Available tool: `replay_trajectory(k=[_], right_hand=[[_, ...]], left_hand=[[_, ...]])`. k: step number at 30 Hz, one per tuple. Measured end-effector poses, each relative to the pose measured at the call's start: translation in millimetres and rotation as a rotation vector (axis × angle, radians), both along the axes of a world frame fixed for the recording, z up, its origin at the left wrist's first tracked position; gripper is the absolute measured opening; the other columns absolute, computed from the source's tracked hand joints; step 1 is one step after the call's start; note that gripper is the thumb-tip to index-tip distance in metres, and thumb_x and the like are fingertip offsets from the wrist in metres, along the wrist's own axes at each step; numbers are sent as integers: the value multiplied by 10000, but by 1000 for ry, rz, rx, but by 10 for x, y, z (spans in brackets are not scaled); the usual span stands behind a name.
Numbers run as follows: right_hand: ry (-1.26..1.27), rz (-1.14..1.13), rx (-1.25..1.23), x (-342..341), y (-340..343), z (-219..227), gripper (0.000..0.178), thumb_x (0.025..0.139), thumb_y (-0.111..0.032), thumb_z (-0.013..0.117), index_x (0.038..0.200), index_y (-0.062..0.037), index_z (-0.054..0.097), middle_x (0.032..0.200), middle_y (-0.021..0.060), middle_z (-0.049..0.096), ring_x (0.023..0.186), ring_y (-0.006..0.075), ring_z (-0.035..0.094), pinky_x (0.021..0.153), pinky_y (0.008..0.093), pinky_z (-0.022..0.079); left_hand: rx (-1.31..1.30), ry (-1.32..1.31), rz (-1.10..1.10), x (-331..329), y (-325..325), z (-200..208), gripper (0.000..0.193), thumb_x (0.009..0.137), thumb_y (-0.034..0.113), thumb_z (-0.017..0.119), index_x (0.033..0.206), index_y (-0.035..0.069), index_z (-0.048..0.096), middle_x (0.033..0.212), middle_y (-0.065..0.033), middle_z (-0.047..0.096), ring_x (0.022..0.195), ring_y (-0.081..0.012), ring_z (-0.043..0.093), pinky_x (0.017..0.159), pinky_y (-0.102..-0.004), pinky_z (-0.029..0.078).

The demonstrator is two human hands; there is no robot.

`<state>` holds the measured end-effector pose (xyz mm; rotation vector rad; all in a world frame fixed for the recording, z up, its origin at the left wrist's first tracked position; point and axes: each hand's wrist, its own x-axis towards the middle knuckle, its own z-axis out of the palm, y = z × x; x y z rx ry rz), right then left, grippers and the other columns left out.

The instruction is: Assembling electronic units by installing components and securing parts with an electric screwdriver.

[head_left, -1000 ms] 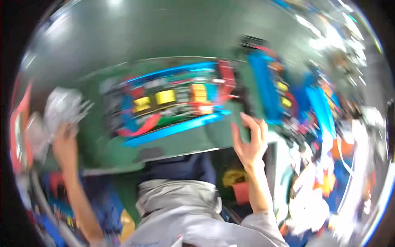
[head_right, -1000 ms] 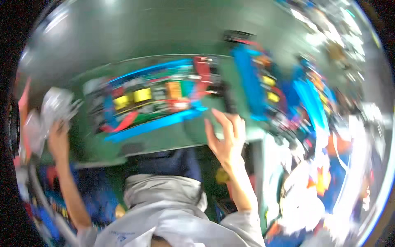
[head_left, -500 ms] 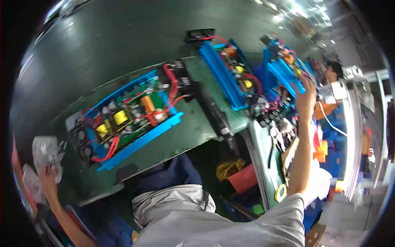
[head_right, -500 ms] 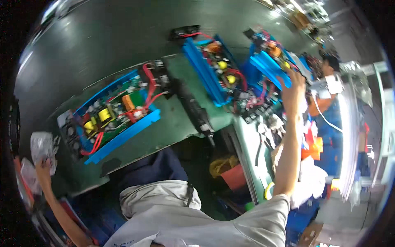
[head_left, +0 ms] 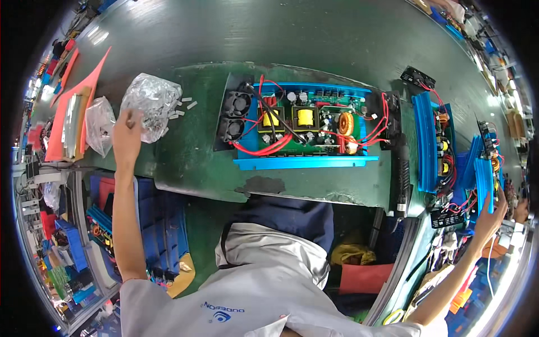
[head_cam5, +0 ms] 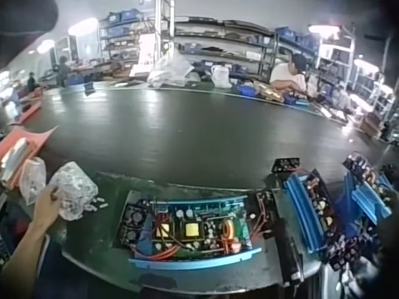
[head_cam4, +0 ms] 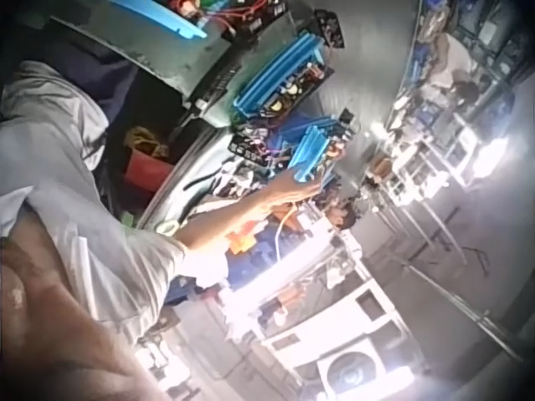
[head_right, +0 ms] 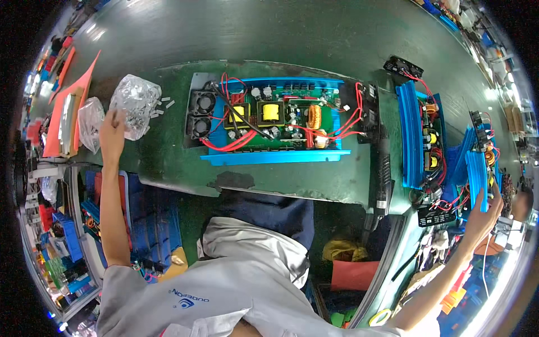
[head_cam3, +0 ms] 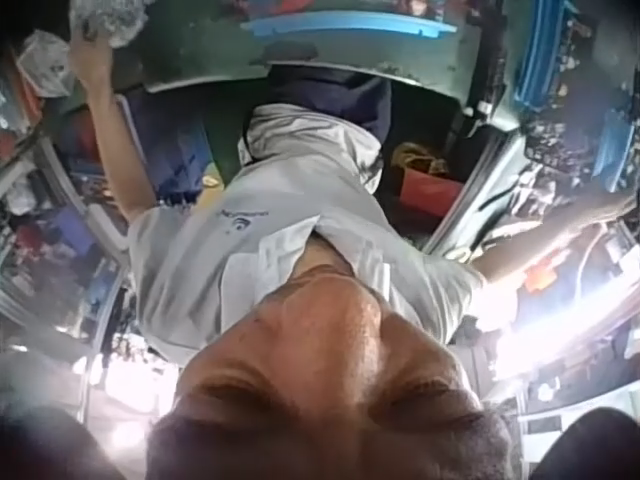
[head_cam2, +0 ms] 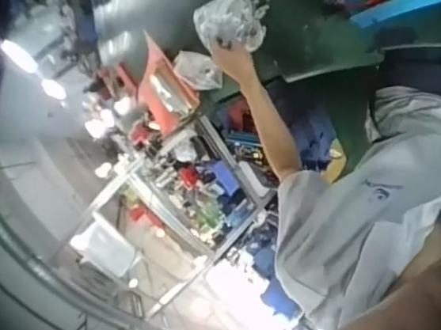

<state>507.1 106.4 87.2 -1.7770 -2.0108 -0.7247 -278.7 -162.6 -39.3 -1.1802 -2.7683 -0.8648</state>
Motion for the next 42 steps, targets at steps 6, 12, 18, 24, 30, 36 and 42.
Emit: replay_trajectory(k=[6,12,18,24,30,36,42], right_hand=[[386,470,-272,-2098,-1270,-572,244,834,0,700,1071,-54,700,990,103,718,863,238,680,732,337,534],[1239,990,-997,-3284,-1805,-1015,337,818,-32,802,1140,11,712,1013,130,695,882,200,669,773,302,534],[1435,787,-1026,-3210,-1766,-1454,91,895,12,728,963,21,670,966,107,696,899,155,649,824,278,530],[1297,458,-788,-3035,-1145,-1700,58,920,-43,725,952,0,703,864,44,733,758,70,660,635,218,507],[1450,546,-976,-3117,-1363,-1400,193,982,-35,649,1167,14,669,978,57,722,845,112,698,671,223,522],[1443,629,-934,-3073,-1499,-1340,205,988,-27,638,1189,7,662,1001,58,714,860,105,684,701,226,524],[1473,649,-898,-3062,-1529,-1373,192,939,13,662,1128,-5,696,975,88,732,815,132,696,757,273,550]], left_hand=[[113,-262,-268,1321,244,501,312,1018,213,592,1249,11,650,865,-55,691,725,-93,594,629,-265,475],[-17,-1128,-731,2510,249,588,501,942,22,682,1410,50,505,908,-53,696,683,-68,580,582,-206,445],[97,-1041,-813,2600,303,313,409,1115,273,373,1269,-20,615,946,-84,654,751,-121,573,667,-271,475],[198,-712,-661,2426,613,334,760,1097,527,215,1043,-39,719,880,-105,636,712,-163,623,661,-264,514],[245,-1164,-572,2537,723,301,287,958,51,685,1194,-87,599,1102,-175,697,986,-223,709,884,-350,601],[207,-1218,-543,2697,739,339,252,973,92,680,1159,-71,629,1099,-155,703,978,-212,714,862,-333,606],[129,-1079,-531,2764,709,291,259,950,144,729,1120,-45,678,1010,-108,726,915,-182,726,760,-280,586]])
